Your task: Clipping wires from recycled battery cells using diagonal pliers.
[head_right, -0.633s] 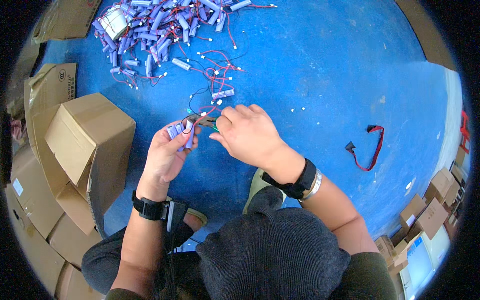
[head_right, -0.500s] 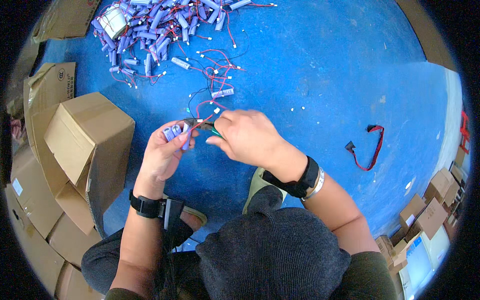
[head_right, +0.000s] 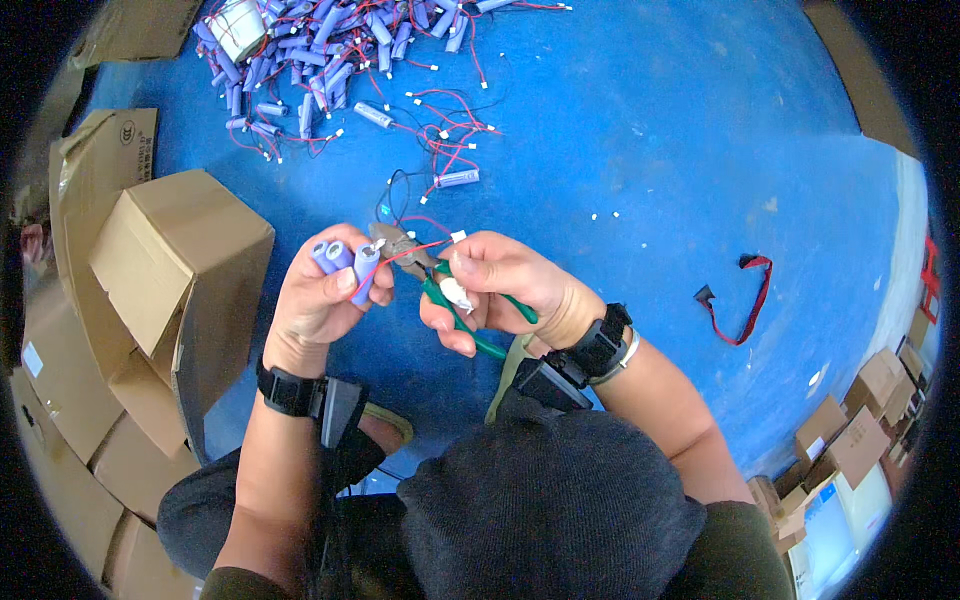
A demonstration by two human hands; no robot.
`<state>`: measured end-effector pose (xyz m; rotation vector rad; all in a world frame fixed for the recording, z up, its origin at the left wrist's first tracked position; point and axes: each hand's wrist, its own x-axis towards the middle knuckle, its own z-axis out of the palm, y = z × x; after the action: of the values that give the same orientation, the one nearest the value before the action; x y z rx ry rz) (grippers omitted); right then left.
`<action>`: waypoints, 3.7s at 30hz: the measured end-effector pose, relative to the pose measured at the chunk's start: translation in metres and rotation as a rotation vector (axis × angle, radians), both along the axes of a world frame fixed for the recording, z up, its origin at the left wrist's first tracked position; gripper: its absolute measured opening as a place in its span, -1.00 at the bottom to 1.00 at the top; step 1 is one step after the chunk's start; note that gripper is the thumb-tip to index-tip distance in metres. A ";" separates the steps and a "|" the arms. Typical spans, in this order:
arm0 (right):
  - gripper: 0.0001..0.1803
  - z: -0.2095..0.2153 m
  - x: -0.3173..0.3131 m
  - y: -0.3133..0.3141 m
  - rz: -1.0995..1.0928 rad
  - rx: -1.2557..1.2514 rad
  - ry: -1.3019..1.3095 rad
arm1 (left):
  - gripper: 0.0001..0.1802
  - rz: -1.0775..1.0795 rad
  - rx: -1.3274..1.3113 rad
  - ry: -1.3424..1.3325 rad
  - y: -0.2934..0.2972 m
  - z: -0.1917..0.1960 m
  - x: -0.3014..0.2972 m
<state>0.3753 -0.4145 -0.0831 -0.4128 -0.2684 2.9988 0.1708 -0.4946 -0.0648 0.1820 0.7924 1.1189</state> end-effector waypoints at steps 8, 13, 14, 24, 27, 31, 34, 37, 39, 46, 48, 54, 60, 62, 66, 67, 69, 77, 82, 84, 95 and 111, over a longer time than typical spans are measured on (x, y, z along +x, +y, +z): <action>-0.65 0.023 -0.013 0.007 0.089 0.597 -0.380 | -0.73 -0.187 -0.026 0.591 0.015 0.016 -0.020; -0.62 0.030 -0.009 0.006 -0.052 0.019 -0.149 | -0.74 -0.096 0.082 0.339 0.017 0.018 -0.016; -0.62 0.026 -0.010 0.005 -0.049 0.018 -0.146 | -0.74 -0.093 0.080 0.343 0.018 0.021 -0.019; -0.71 0.030 -0.002 0.009 0.086 0.395 -0.367 | -0.78 -0.445 0.002 0.770 0.022 0.047 -0.029; -0.67 0.021 0.001 0.009 0.128 0.984 -0.454 | -0.79 -0.431 -0.015 0.855 0.018 0.047 -0.019; -0.63 0.016 0.010 0.015 0.097 1.458 -0.443 | -0.78 -0.283 -0.069 0.726 0.004 0.020 -0.008; -0.63 0.016 0.015 0.019 0.156 1.581 -0.451 | -0.75 -0.206 -0.090 0.707 0.002 0.014 -0.001; -0.64 0.026 0.011 0.023 0.221 1.625 -0.484 | -0.74 -0.165 -0.062 0.656 0.000 0.009 -0.002; -0.64 0.028 0.010 0.023 0.266 1.616 -0.488 | -0.71 -0.168 -0.056 0.624 -0.001 0.008 -0.002; -0.68 0.024 0.005 0.018 0.163 1.804 -0.532 | -0.72 -0.161 -0.072 0.625 0.002 0.011 0.003; -0.69 0.025 0.005 0.018 0.231 1.846 -0.567 | -0.72 -0.175 -0.073 0.637 0.003 0.013 0.004; -0.65 0.015 0.013 0.015 -0.108 0.178 -0.291 | -0.67 0.068 -0.036 0.319 -0.001 0.003 0.010; -0.68 0.002 0.011 0.019 0.303 1.758 -0.811 | -0.70 0.381 -0.354 0.273 0.009 0.004 0.022; -0.71 0.004 0.014 0.016 0.065 1.876 -0.612 | -0.74 0.413 -0.389 0.228 0.009 0.001 0.019; -0.71 0.012 0.005 0.012 -0.001 2.064 -0.521 | -0.82 0.442 -0.464 0.154 0.009 0.003 0.023; -0.70 0.013 0.004 0.014 0.020 2.083 -0.533 | -0.82 0.441 -0.464 0.154 0.010 0.004 0.024; -0.68 0.014 0.002 0.016 0.040 2.100 -0.545 | -0.83 0.424 -0.490 0.178 0.013 0.004 0.028; -0.68 0.014 -0.003 0.014 -0.088 2.307 -0.556 | -0.82 0.366 -0.560 0.244 0.014 0.006 0.030; -0.74 0.009 -0.001 0.023 -0.110 2.588 -0.520 | -0.83 0.413 -0.691 0.178 0.013 0.012 0.035; -0.74 0.006 0.000 0.024 -0.111 2.658 -0.490 | -0.80 0.375 -0.625 0.298 0.014 0.015 0.037; -0.62 0.009 0.000 0.034 0.255 1.618 -0.533 | -0.72 0.010 -0.137 0.612 0.004 0.007 0.017; -0.90 -0.005 -0.008 0.017 -0.014 2.414 -0.719 | -0.79 -0.291 -0.020 1.556 0.006 0.006 0.024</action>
<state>0.3677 -0.3978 -0.0886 -0.7686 -2.7438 0.5378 0.1945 -0.4882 -0.0593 1.1899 2.0399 0.5169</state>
